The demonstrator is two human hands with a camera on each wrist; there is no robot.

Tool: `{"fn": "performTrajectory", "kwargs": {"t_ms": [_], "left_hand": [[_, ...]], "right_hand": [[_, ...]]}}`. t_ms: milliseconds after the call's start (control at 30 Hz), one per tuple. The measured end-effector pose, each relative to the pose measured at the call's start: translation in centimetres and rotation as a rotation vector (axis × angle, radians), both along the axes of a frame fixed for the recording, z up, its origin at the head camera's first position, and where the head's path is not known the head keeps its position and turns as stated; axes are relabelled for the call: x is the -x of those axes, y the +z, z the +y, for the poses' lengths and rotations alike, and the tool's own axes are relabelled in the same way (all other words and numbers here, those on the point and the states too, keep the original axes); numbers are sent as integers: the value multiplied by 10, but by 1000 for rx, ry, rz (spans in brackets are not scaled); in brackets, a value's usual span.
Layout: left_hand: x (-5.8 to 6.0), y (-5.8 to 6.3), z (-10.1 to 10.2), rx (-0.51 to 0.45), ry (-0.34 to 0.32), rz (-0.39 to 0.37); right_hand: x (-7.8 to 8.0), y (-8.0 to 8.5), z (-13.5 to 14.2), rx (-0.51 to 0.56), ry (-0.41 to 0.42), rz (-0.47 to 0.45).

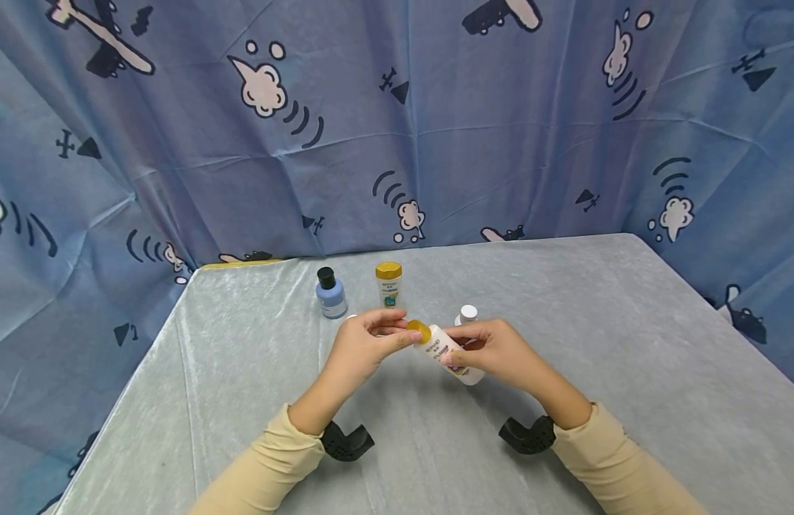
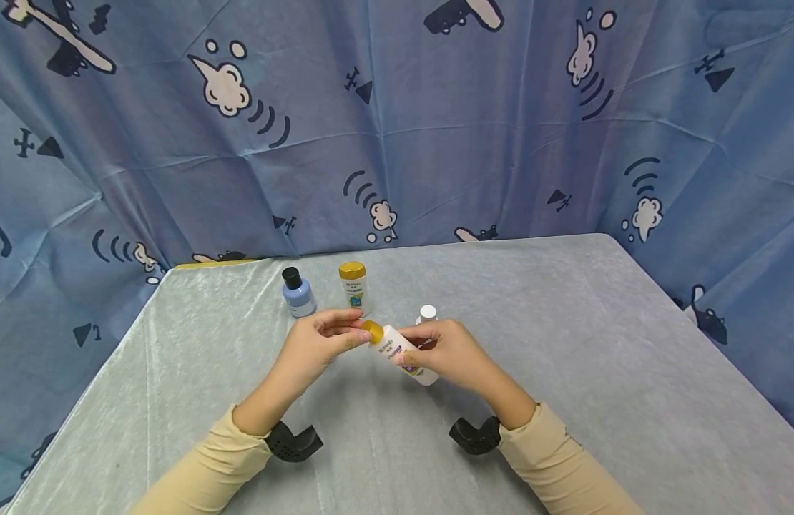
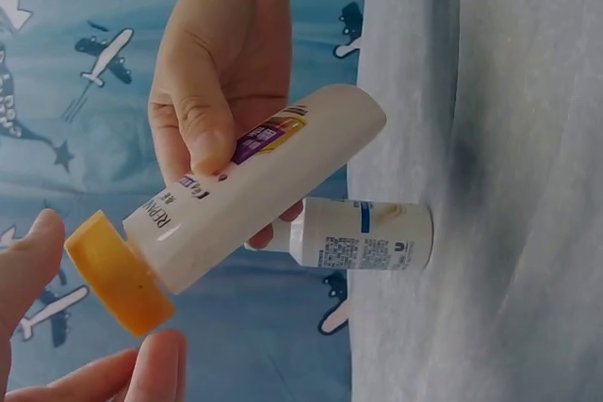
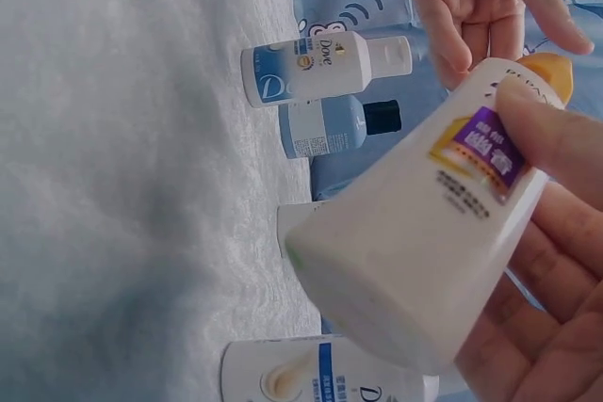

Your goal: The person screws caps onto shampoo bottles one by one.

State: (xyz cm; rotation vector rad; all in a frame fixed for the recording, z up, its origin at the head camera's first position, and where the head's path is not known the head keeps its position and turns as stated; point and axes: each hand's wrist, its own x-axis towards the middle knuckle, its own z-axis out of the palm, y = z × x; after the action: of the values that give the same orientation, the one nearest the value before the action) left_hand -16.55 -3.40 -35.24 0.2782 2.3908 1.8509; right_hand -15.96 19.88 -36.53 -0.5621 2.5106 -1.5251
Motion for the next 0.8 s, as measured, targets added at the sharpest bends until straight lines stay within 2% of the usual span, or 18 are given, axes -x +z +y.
{"fn": "performTrajectory", "kwargs": {"t_ms": [167,300,633,800], "left_hand": [[-1,0,1,18,-17,21],[-1,0,0,6,-49,5],[1,4,-7,-81,-238,-63],[3,5,-10,-120,-303,-80]], "right_hand": [[0,-1,-1,-20,-2,12],[0,-1,-1,-25,3,17],[-1,5,4,-5,60,-28],[-1,6,5,-16,69,-41]]}}
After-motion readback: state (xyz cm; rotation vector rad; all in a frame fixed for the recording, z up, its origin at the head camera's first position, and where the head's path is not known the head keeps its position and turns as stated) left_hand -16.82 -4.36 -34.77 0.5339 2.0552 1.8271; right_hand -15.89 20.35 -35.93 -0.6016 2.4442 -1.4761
